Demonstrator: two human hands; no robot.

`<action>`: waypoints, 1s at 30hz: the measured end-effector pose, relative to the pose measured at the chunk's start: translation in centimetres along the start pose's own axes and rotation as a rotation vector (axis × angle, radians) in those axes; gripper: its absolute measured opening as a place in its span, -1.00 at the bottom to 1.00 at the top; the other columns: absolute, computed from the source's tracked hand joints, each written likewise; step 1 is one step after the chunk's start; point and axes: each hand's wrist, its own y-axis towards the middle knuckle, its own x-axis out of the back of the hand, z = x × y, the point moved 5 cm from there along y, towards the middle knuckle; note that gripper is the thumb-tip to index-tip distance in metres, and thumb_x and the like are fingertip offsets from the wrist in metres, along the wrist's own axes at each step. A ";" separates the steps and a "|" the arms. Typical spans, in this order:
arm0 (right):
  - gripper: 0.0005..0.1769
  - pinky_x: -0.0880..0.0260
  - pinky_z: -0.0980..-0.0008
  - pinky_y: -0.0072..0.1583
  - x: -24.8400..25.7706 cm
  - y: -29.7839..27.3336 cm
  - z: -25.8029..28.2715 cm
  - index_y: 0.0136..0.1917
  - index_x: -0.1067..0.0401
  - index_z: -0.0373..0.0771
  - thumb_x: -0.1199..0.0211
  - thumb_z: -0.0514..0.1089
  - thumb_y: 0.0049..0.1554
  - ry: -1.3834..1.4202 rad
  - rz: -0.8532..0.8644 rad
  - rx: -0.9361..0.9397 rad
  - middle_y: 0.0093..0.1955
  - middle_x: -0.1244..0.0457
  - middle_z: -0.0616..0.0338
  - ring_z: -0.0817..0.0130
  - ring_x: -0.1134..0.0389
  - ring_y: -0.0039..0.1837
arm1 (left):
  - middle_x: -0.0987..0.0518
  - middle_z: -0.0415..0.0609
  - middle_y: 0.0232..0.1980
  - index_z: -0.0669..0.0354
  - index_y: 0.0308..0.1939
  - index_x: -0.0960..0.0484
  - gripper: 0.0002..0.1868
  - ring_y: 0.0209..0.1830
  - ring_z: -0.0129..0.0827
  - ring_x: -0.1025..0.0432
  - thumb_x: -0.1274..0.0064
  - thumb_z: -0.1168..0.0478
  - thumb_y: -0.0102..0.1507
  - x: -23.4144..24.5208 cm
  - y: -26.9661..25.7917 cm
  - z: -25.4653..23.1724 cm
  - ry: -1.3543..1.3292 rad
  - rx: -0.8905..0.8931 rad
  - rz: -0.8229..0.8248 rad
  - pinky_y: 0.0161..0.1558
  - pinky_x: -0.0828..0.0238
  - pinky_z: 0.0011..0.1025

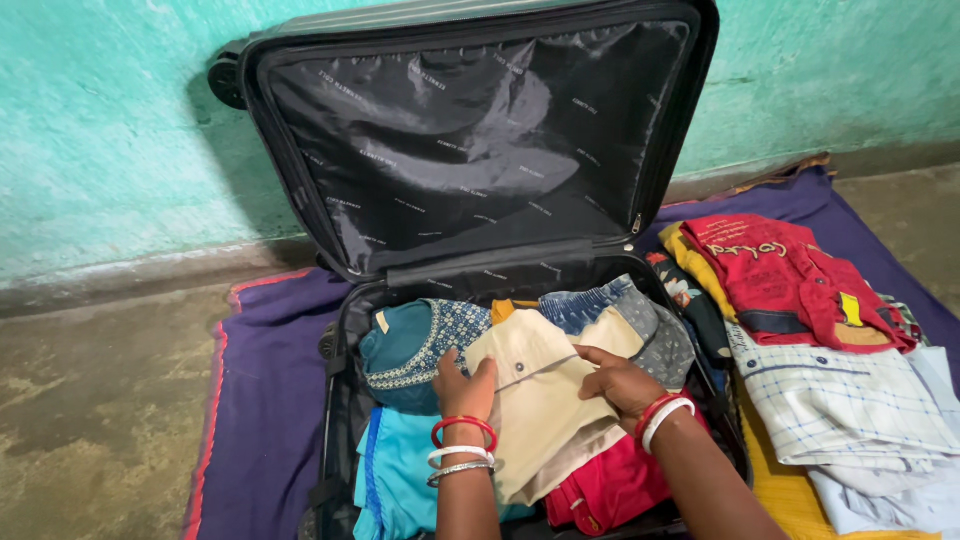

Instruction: The person packs an open suitcase by folding and arranging various garments inside it by hand.

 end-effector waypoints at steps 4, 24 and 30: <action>-0.12 -0.42 0.32 0.13 2.6 1.3 -1.5 0.52 -0.25 -0.28 -0.07 -0.53 -0.10 -0.016 -0.049 -0.023 0.17 -0.38 -0.08 0.18 -0.42 0.09 | -0.36 0.34 0.45 0.34 0.49 -0.20 0.06 0.45 0.07 -0.33 -0.26 -0.17 0.07 -0.9 -0.5 1.4 -0.123 0.158 0.141 0.39 -0.27 -0.22; -0.11 -0.29 0.32 0.35 4.8 1.9 -2.7 0.44 -0.29 -0.43 -0.33 0.27 0.11 -0.563 -0.449 0.117 0.39 -0.27 -0.15 0.15 -0.33 0.37 | -0.73 0.11 0.02 0.38 0.02 -0.68 -0.26 -0.04 -0.22 -0.63 -0.29 -0.23 0.06 -2.3 -2.8 0.4 -0.256 0.224 0.363 0.05 -0.51 -0.32; -0.17 -0.35 0.26 0.31 3.2 1.1 -1.7 0.33 -0.41 -0.44 -0.29 0.27 0.06 -0.631 -0.548 0.310 0.24 -0.38 -0.25 0.03 -0.42 0.31 | -0.65 0.18 0.12 0.39 0.11 -0.60 -0.22 0.10 -0.13 -0.56 -0.21 -0.27 0.14 -2.5 -2.0 2.0 -0.145 0.230 0.305 0.18 -0.40 -0.30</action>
